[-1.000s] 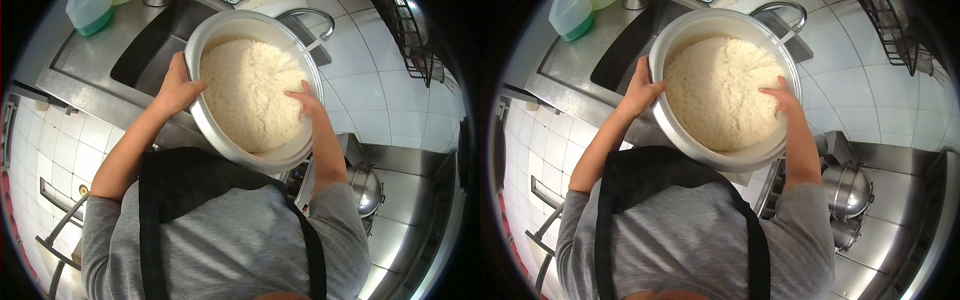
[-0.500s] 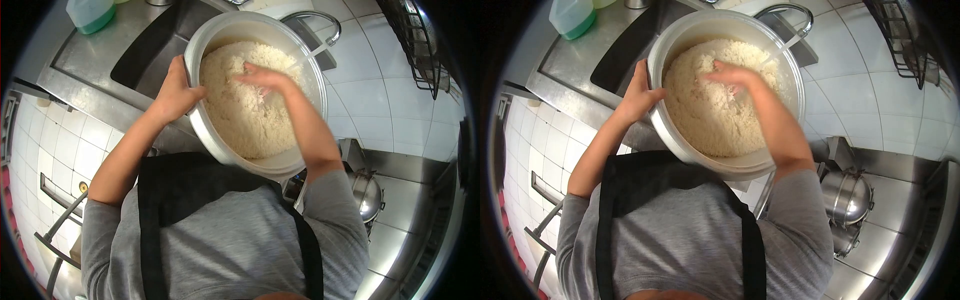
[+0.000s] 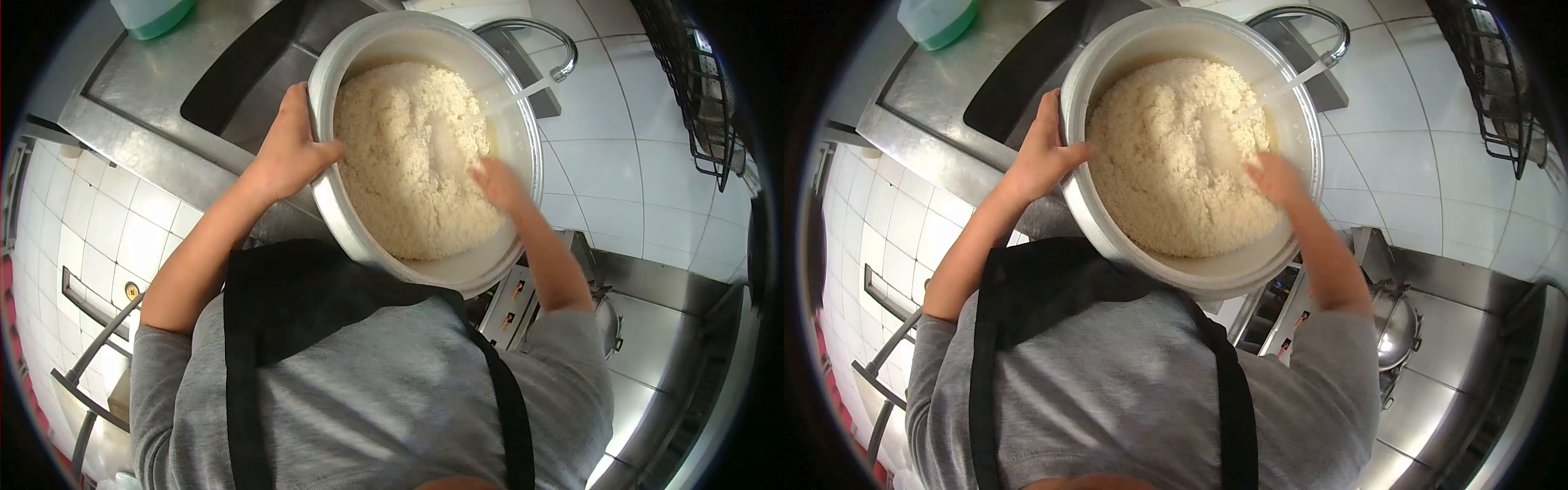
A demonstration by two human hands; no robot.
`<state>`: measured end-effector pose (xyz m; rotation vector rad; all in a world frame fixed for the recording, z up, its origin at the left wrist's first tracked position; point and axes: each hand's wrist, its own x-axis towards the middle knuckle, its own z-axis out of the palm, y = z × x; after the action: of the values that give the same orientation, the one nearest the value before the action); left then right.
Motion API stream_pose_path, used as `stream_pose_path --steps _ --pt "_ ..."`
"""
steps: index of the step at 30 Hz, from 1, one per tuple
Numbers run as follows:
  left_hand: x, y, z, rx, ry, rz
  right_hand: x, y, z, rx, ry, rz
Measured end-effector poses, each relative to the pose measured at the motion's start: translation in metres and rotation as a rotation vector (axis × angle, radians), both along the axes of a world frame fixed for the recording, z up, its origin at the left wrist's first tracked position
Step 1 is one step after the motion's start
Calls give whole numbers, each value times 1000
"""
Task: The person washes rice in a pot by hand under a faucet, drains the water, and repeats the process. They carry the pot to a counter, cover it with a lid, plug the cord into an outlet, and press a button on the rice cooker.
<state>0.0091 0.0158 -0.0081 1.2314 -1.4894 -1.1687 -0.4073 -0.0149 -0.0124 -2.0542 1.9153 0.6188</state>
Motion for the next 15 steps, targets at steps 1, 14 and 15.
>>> stream_pose_path --steps 1,14,15 --pt "-1 -2 -2 -26 18 3 14 20 8 40 -40 -81" --pt "-2 1 4 -16 48 30 133 15 26 8 -1054 -798" --pt "-2 2 5 -28 55 34 135 2 33 -52 -1065 -822"
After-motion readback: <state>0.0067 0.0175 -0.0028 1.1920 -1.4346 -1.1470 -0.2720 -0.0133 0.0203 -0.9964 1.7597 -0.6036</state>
